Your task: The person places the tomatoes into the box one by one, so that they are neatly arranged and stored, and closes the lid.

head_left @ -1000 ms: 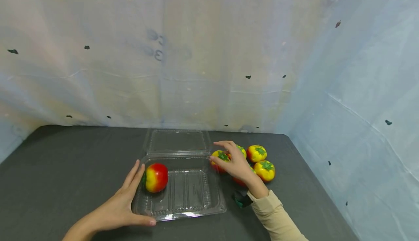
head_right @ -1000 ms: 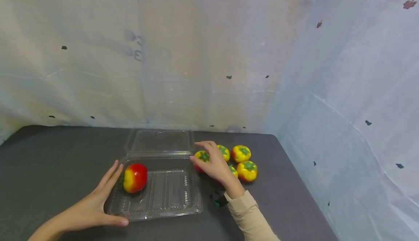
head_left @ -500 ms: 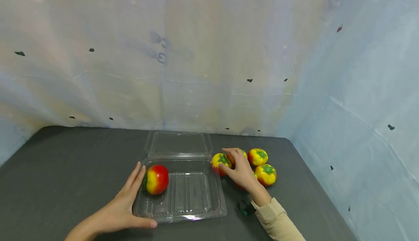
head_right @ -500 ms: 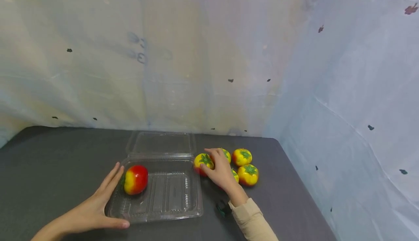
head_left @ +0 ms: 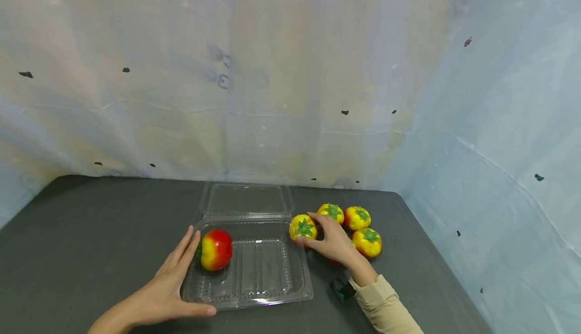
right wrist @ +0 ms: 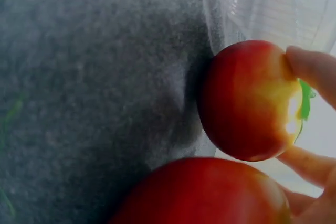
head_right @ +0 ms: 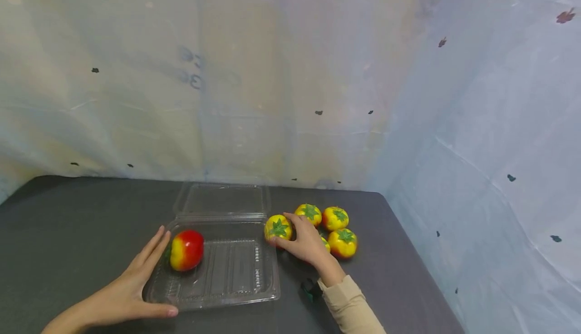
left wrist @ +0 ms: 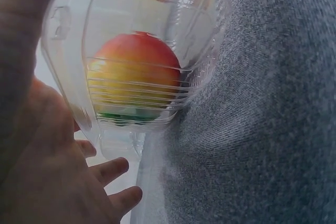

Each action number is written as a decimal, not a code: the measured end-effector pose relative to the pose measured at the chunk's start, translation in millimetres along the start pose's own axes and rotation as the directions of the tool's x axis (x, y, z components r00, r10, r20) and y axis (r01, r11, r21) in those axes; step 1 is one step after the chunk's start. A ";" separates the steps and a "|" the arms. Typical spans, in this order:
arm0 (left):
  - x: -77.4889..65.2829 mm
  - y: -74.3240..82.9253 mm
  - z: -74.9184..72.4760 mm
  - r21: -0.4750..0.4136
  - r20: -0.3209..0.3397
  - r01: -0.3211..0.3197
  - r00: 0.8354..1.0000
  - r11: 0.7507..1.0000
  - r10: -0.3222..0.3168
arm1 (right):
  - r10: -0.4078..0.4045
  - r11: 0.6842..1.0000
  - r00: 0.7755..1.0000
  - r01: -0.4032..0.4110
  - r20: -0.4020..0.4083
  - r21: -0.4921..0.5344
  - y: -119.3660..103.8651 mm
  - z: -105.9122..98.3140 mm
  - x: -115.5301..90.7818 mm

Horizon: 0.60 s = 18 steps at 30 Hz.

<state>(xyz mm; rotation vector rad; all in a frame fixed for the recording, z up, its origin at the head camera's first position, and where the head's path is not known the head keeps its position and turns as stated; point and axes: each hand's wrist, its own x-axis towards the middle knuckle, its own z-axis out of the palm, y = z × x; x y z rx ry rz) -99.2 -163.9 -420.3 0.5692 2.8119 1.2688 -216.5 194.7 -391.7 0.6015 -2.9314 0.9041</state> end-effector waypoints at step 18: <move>-0.8 -0.9 1.0 -0.007 0.003 0.001 1.000 1.000 -0.001 | 0.005 1.000 0.999 -0.004 -0.035 0.021 0.8 -7.8 0.4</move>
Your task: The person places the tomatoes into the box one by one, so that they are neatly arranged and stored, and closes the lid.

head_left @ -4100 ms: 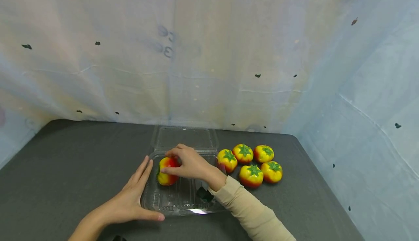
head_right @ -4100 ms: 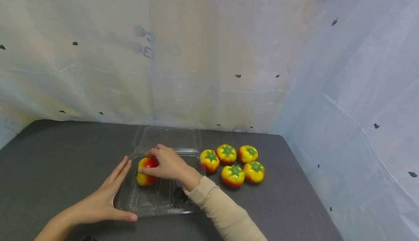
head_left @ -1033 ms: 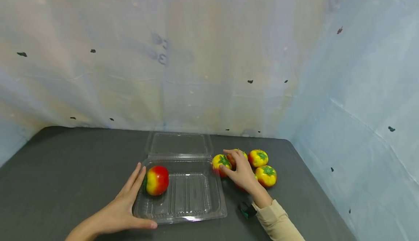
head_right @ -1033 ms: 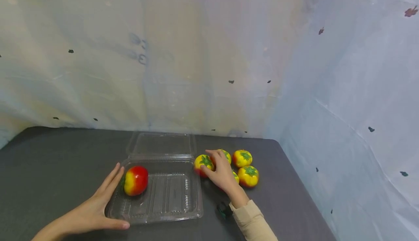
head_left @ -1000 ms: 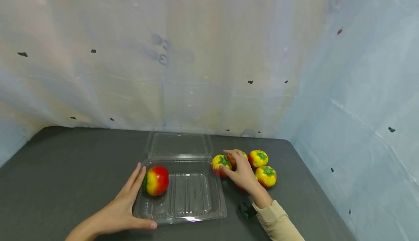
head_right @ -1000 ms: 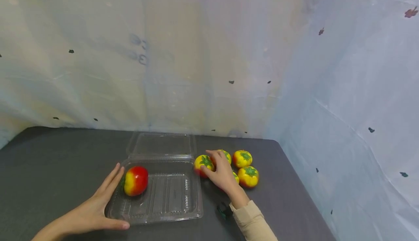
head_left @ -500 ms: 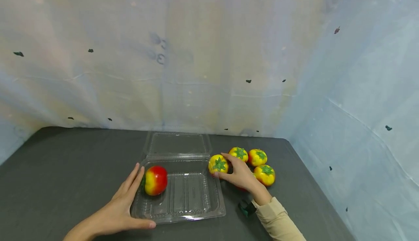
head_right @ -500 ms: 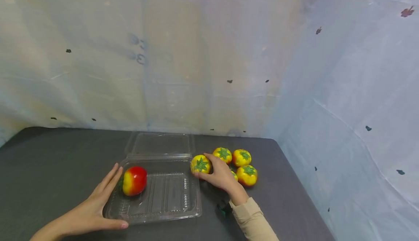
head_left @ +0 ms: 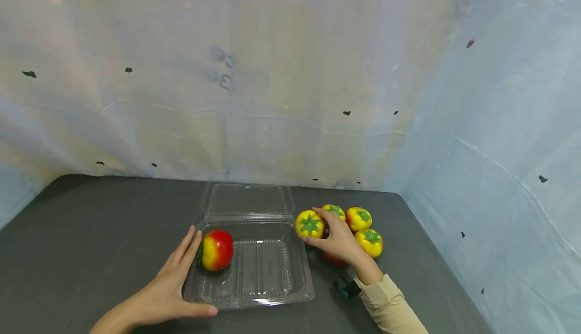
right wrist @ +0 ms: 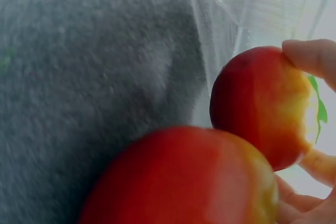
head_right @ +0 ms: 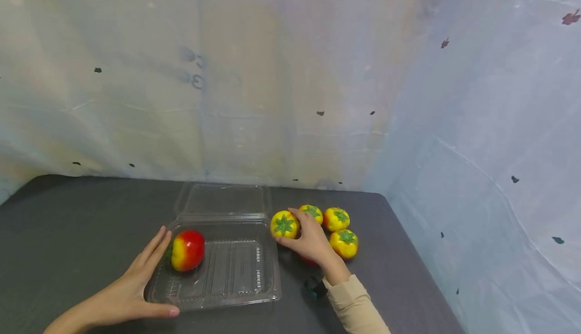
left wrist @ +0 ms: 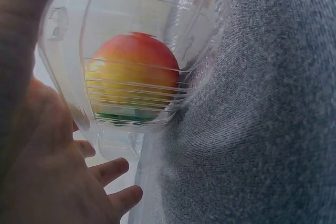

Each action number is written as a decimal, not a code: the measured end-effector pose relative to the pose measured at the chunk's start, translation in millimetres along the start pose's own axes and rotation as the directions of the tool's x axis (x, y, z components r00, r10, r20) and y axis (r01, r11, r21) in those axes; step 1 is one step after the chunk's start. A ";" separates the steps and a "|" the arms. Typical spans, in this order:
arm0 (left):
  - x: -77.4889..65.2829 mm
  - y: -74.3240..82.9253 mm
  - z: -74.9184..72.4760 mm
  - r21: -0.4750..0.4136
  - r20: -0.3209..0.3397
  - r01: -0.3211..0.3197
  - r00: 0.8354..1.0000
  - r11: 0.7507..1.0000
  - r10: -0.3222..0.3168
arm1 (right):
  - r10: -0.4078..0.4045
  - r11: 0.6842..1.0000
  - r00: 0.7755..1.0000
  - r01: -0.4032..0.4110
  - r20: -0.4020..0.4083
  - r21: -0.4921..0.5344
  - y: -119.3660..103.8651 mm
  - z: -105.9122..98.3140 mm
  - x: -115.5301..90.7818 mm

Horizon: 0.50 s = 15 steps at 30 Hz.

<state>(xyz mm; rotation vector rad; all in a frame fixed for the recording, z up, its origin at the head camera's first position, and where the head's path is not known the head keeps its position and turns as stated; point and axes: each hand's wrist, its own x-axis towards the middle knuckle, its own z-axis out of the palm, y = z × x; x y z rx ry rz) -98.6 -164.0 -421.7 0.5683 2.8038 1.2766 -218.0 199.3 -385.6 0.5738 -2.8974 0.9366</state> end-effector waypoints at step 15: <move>0.0 2.3 0.9 -0.009 -0.007 -0.001 1.000 1.000 0.001 | -0.009 0.989 1.000 0.012 -0.020 0.146 -14.6 -27.0 -0.9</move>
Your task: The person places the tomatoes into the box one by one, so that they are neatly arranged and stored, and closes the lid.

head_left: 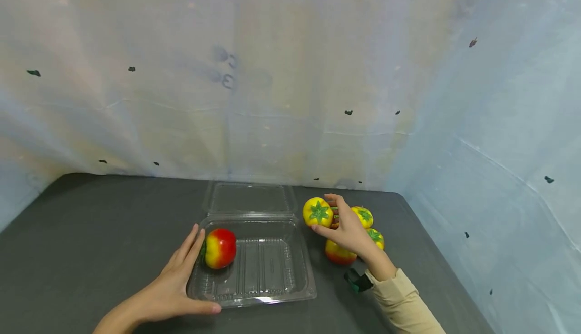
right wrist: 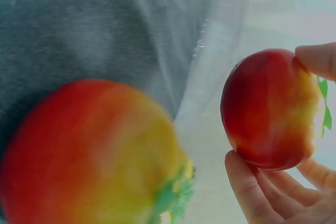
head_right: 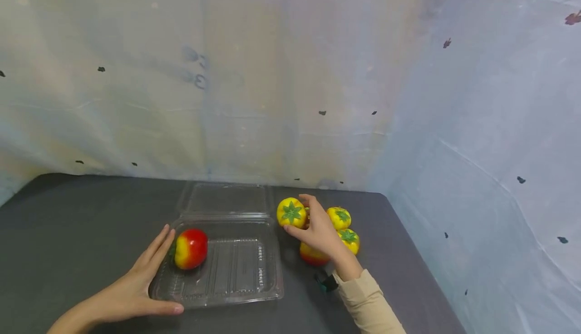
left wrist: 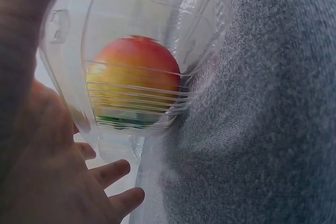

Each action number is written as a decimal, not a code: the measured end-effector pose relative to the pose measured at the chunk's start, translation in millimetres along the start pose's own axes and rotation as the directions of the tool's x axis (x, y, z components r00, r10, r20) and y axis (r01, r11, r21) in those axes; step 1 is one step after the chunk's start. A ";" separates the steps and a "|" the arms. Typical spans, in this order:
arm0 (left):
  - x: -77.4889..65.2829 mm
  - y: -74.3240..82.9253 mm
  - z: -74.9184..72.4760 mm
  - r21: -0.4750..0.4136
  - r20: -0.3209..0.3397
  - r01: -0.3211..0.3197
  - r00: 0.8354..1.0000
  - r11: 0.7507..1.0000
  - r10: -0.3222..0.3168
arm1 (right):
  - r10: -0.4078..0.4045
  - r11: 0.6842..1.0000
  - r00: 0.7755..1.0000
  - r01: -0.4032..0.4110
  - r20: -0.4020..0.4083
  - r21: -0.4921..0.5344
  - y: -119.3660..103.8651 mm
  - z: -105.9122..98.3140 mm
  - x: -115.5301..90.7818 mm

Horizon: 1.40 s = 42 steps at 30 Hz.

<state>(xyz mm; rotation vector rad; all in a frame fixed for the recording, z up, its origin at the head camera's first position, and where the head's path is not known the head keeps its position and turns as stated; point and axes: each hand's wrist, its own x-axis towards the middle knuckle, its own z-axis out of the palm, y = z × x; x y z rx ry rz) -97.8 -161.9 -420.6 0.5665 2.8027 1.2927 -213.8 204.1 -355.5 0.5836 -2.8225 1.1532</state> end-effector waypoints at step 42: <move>2.9 12.6 5.3 -0.055 0.028 0.063 0.998 0.996 -0.062 | -0.295 0.942 0.904 0.330 0.309 -0.066 -61.7 25.0 17.5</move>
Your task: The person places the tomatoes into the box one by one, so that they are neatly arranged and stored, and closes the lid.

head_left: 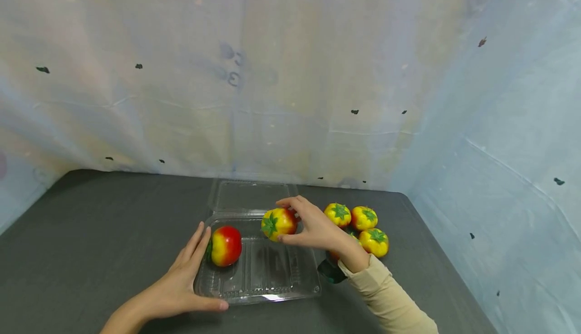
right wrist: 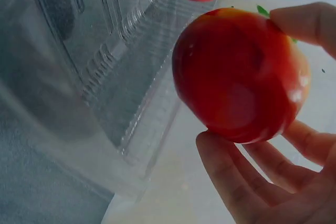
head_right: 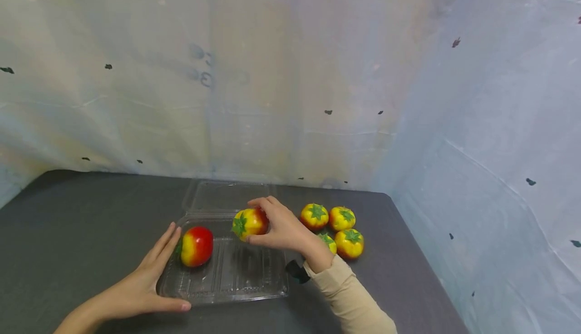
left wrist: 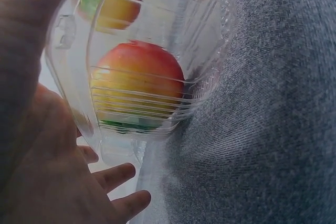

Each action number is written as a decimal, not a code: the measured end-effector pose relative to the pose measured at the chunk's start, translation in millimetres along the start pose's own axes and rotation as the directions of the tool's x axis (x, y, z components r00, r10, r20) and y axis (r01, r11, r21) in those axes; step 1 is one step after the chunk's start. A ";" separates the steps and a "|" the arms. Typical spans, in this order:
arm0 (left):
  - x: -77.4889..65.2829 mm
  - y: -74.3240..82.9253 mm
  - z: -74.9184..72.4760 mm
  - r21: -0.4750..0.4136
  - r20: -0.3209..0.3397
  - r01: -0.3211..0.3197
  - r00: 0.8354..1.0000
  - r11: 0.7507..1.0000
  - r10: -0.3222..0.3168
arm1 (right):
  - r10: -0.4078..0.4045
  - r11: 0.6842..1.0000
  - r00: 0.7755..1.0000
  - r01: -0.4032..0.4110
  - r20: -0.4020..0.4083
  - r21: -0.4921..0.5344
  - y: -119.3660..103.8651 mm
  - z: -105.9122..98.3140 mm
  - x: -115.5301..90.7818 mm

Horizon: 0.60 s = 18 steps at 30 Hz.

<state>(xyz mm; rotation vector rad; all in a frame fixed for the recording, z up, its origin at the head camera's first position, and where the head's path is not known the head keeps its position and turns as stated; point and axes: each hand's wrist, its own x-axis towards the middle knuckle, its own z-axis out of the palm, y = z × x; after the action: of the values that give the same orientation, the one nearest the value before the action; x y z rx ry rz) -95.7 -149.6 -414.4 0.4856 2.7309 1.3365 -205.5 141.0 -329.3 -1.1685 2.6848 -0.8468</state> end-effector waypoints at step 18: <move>1.0 0.9 -1.7 -0.014 0.015 0.027 1.000 1.000 -0.027 | -0.003 0.999 0.990 0.011 0.141 -0.052 -12.2 18.0 15.0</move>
<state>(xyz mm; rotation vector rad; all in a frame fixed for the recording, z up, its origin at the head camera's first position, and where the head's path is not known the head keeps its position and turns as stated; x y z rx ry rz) -96.7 -150.0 -412.6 0.4538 2.7043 1.3391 -202.8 115.7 -336.1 -1.2010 2.6055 -0.6706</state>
